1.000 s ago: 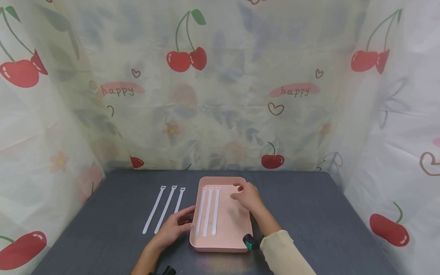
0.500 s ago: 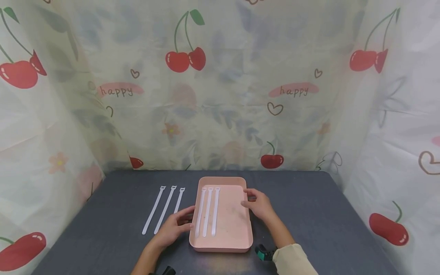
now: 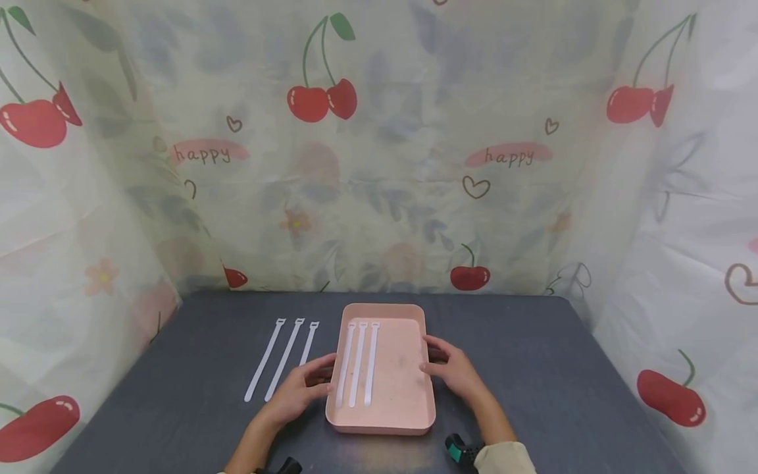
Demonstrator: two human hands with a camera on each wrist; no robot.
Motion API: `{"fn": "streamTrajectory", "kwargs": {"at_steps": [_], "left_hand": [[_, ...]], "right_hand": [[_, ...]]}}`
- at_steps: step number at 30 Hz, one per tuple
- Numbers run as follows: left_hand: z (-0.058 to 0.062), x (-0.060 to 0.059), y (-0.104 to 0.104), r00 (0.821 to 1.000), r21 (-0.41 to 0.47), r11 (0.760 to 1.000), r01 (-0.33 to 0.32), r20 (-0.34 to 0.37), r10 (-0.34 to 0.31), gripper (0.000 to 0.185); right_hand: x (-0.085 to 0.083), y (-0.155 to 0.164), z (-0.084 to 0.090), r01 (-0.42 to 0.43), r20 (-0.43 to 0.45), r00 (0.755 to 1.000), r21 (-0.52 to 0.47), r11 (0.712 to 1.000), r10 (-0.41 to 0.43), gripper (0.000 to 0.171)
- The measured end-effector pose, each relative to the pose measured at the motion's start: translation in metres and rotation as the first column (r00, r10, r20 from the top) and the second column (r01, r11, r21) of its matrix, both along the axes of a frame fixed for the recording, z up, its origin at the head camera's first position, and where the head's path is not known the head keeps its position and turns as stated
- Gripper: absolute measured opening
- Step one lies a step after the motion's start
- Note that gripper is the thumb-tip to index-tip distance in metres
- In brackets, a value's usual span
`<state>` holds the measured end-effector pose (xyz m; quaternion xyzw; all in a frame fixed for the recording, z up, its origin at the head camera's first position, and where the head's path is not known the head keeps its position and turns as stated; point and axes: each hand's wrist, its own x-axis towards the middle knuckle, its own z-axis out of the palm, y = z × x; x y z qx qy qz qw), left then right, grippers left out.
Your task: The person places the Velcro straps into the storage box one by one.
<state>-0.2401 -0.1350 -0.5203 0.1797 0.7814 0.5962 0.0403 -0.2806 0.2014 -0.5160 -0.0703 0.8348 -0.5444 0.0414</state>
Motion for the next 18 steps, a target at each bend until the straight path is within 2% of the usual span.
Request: {"fn": "streamTrajectory", "kwargs": {"at_steps": [8, 12, 16, 18], "left_hand": [[0.0078, 0.0018, 0.0015, 1.0, -0.037, 0.999, -0.016, 0.001, 0.016, 0.056], [0.0045, -0.0001, 0.0006, 1.0, -0.038, 0.999, -0.028, -0.005, 0.028, 0.057], [0.0022, -0.0019, -0.0002, 0.999, 0.002, 0.999, -0.038, 0.012, 0.038, 0.055], [0.0072, -0.0001, 0.0008, 0.998, 0.028, 0.998, -0.056, 0.004, 0.056, 0.052]], "right_hand": [[0.0069, 0.0001, -0.0067, -0.023, -0.005, 1.0, -0.054, 0.998, 0.023, 0.063], [0.008, 0.0006, -0.0079, -0.029, 0.005, 1.0, -0.08, 0.996, 0.029, 0.064], [0.0076, 0.0021, -0.0091, -0.045, -0.001, 0.999, -0.093, 0.995, 0.045, 0.065], [0.0075, 0.0031, -0.0093, -0.052, -0.005, 0.999, -0.096, 0.994, 0.052, 0.065]]}}
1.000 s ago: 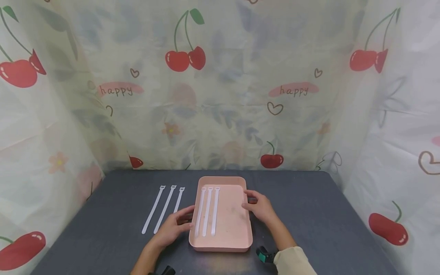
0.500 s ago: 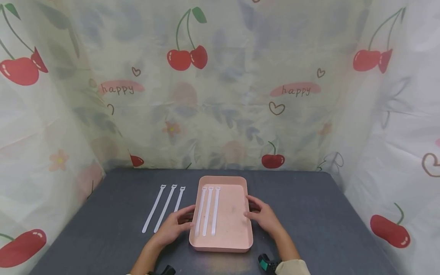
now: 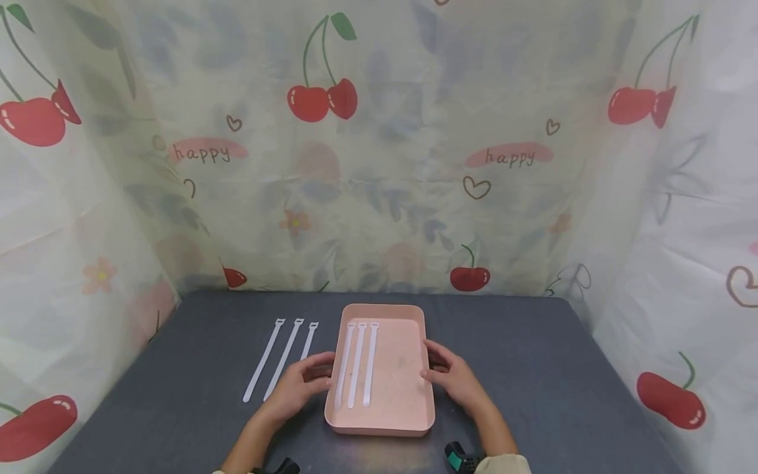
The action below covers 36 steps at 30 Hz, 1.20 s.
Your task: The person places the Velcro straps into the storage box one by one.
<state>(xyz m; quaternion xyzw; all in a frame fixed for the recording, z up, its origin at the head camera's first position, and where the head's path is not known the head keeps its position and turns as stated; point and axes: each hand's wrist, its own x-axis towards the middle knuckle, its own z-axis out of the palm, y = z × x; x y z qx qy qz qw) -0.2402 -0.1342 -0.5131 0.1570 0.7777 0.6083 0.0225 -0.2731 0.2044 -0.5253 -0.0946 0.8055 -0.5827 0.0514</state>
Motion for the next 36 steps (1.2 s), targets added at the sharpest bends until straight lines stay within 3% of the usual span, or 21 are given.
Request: {"fn": "streamTrajectory", "kwargs": {"at_steps": [6, 12, 19, 25, 33, 36], "left_hand": [[0.018, 0.005, 0.006, 0.995, 0.091, 0.991, -0.099, -0.01, 0.101, 0.042], [0.008, -0.008, 0.002, 0.974, 0.09, 0.974, -0.209, -0.064, 0.215, 0.036], [0.01, -0.015, -0.006, 0.941, 0.087, 0.956, -0.279, -0.172, 0.291, 0.03], [0.007, -0.022, -0.015, 0.904, -0.02, 0.932, -0.361, -0.254, 0.344, 0.028], [-0.002, -0.03, -0.034, 0.835, -0.179, 0.866, -0.467, -0.41, 0.366, 0.028], [-0.006, -0.034, -0.044, 0.822, -0.225, 0.841, -0.492, -0.436, 0.365, 0.028]], "right_hand": [[0.001, 0.002, 0.001, -0.018, -0.016, 1.0, -0.008, 1.0, 0.018, 0.066], [0.001, 0.003, 0.0, -0.039, -0.021, 0.999, -0.004, 0.999, 0.038, 0.066], [0.0, 0.004, 0.0, -0.033, -0.019, 0.999, 0.002, 0.999, 0.033, 0.067], [0.001, 0.005, -0.001, -0.027, -0.011, 1.0, -0.006, 1.0, 0.027, 0.067], [0.002, 0.006, -0.003, -0.042, -0.015, 0.999, -0.042, 0.998, 0.041, 0.066], [0.002, 0.005, -0.002, -0.048, -0.016, 0.999, -0.05, 0.998, 0.047, 0.066]]}}
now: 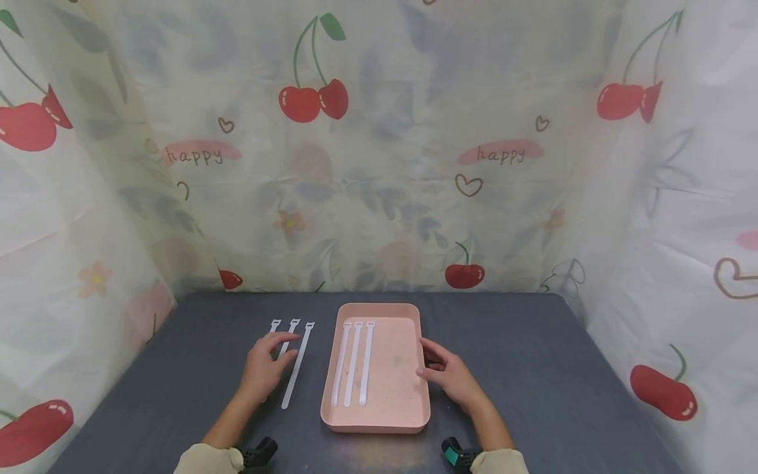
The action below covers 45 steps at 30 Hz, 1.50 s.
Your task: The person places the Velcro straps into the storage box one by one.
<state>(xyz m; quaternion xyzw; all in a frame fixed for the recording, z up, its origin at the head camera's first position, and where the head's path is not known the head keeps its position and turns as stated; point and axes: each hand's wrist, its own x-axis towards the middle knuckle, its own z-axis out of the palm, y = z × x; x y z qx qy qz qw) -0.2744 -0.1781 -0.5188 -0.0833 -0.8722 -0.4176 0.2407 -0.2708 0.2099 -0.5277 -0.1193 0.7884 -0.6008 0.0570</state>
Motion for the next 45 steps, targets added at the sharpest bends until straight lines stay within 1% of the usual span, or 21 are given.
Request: {"fn": "streamTrajectory", "kwargs": {"at_steps": [7, 9, 12, 15, 18, 21, 24, 30, 36, 39, 43, 45], "left_hand": [[-0.001, -0.007, -0.019, 1.0, -0.068, 0.998, -0.016, 0.018, 0.017, 0.028], [-0.001, -0.01, -0.024, 1.0, -0.089, 0.996, -0.026, 0.012, 0.027, 0.028], [-0.003, -0.014, -0.032, 0.998, -0.116, 0.992, -0.05, 0.03, 0.053, 0.028], [-0.006, -0.018, -0.04, 0.995, -0.144, 0.988, -0.062, 0.071, 0.073, 0.029], [-0.007, -0.02, -0.047, 0.991, -0.157, 0.986, -0.061, 0.111, 0.079, 0.029], [-0.008, -0.02, -0.051, 0.982, -0.165, 0.984, -0.072, 0.163, 0.099, 0.028], [-0.007, -0.02, -0.054, 0.974, -0.178, 0.981, -0.077, 0.197, 0.113, 0.028], [-0.006, -0.02, -0.057, 0.976, -0.204, 0.977, -0.068, 0.188, 0.108, 0.03], [-0.006, -0.02, -0.056, 0.974, -0.208, 0.975, -0.08, 0.19, 0.121, 0.03], [-0.003, -0.02, -0.055, 0.965, -0.216, 0.972, -0.096, 0.219, 0.143, 0.03], [0.002, -0.022, -0.054, 0.945, -0.246, 0.962, -0.117, 0.27, 0.184, 0.033], [0.004, -0.022, -0.053, 0.94, -0.255, 0.959, -0.126, 0.28, 0.197, 0.035]], "right_hand": [[0.001, 0.0, 0.002, -0.005, -0.013, 1.0, 0.011, 1.0, 0.005, 0.065], [0.001, 0.0, 0.002, -0.007, -0.017, 1.0, 0.009, 1.0, 0.008, 0.065], [0.0, 0.0, 0.001, -0.011, -0.007, 1.0, 0.002, 1.0, 0.011, 0.065], [0.0, 0.0, 0.0, -0.006, 0.007, 1.0, -0.003, 1.0, 0.006, 0.066], [0.0, -0.001, 0.0, -0.002, 0.009, 1.0, 0.003, 1.0, 0.002, 0.065], [0.001, -0.001, 0.001, 0.004, 0.012, 1.0, 0.009, 1.0, -0.004, 0.065], [0.002, -0.001, 0.001, 0.006, 0.013, 1.0, 0.005, 1.0, -0.006, 0.065], [0.001, 0.0, 0.001, -0.015, 0.002, 1.0, -0.003, 1.0, 0.015, 0.065], [0.001, 0.001, 0.0, -0.032, -0.001, 0.999, -0.019, 0.999, 0.032, 0.065], [0.001, 0.001, -0.001, -0.036, 0.001, 0.999, -0.024, 0.999, 0.036, 0.066], [0.0, 0.001, -0.001, -0.036, -0.003, 0.999, -0.022, 0.999, 0.036, 0.066], [0.0, 0.001, -0.001, -0.031, -0.002, 1.0, -0.023, 0.999, 0.031, 0.066]]}}
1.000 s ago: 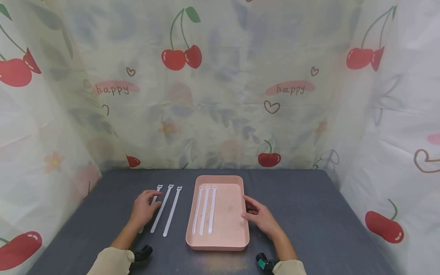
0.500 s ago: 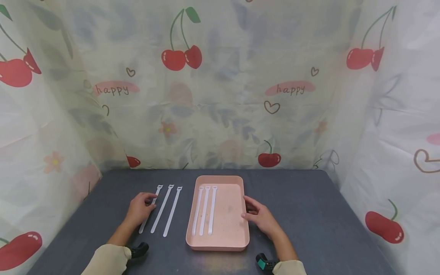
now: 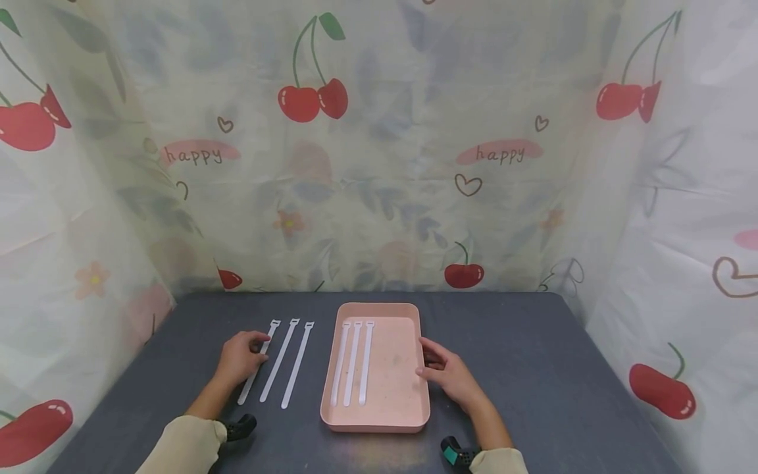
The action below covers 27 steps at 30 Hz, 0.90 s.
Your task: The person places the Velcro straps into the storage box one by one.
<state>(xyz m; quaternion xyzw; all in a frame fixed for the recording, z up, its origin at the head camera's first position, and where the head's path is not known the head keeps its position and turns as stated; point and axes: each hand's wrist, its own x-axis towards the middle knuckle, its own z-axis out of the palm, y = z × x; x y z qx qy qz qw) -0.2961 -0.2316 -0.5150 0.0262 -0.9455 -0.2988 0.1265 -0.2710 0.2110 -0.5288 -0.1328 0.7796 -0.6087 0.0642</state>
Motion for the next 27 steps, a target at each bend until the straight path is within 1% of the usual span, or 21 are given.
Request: {"fn": "streamTrajectory", "kwargs": {"at_steps": [3, 7, 10, 16, 19, 23, 27], "left_hand": [[0.003, 0.001, 0.001, 1.0, 0.005, 1.0, -0.005, -0.003, 0.005, 0.037], [0.005, 0.003, 0.001, 1.0, 0.019, 1.0, 0.004, -0.011, -0.004, 0.036], [0.006, 0.003, 0.0, 1.0, 0.03, 1.0, 0.009, 0.006, -0.009, 0.035], [0.005, 0.001, -0.002, 0.999, 0.06, 0.998, 0.001, 0.043, -0.003, 0.035], [0.004, 0.0, -0.005, 0.999, 0.067, 0.998, 0.012, 0.039, -0.015, 0.033], [0.004, 0.0, -0.009, 0.999, 0.059, 0.998, 0.033, 0.015, -0.034, 0.028], [0.005, 0.0, -0.011, 0.999, 0.067, 0.997, 0.037, 0.011, -0.038, 0.026]], "right_hand": [[0.0, 0.0, 0.001, 0.016, 0.009, 1.0, 0.007, 1.0, -0.016, 0.066], [0.001, -0.001, 0.0, 0.039, 0.022, 0.999, 0.019, 0.999, -0.039, 0.066], [0.001, -0.001, -0.001, 0.04, 0.022, 0.999, 0.02, 0.999, -0.041, 0.066], [0.0, 0.0, -0.002, 0.019, 0.013, 1.0, 0.01, 1.0, -0.019, 0.066], [0.0, 0.0, -0.001, 0.025, 0.012, 1.0, 0.008, 1.0, -0.025, 0.066], [0.0, -0.001, 0.0, 0.03, 0.013, 0.999, 0.015, 0.999, -0.031, 0.066], [0.0, -0.002, 0.001, 0.03, 0.014, 0.999, 0.018, 0.999, -0.03, 0.066]]}}
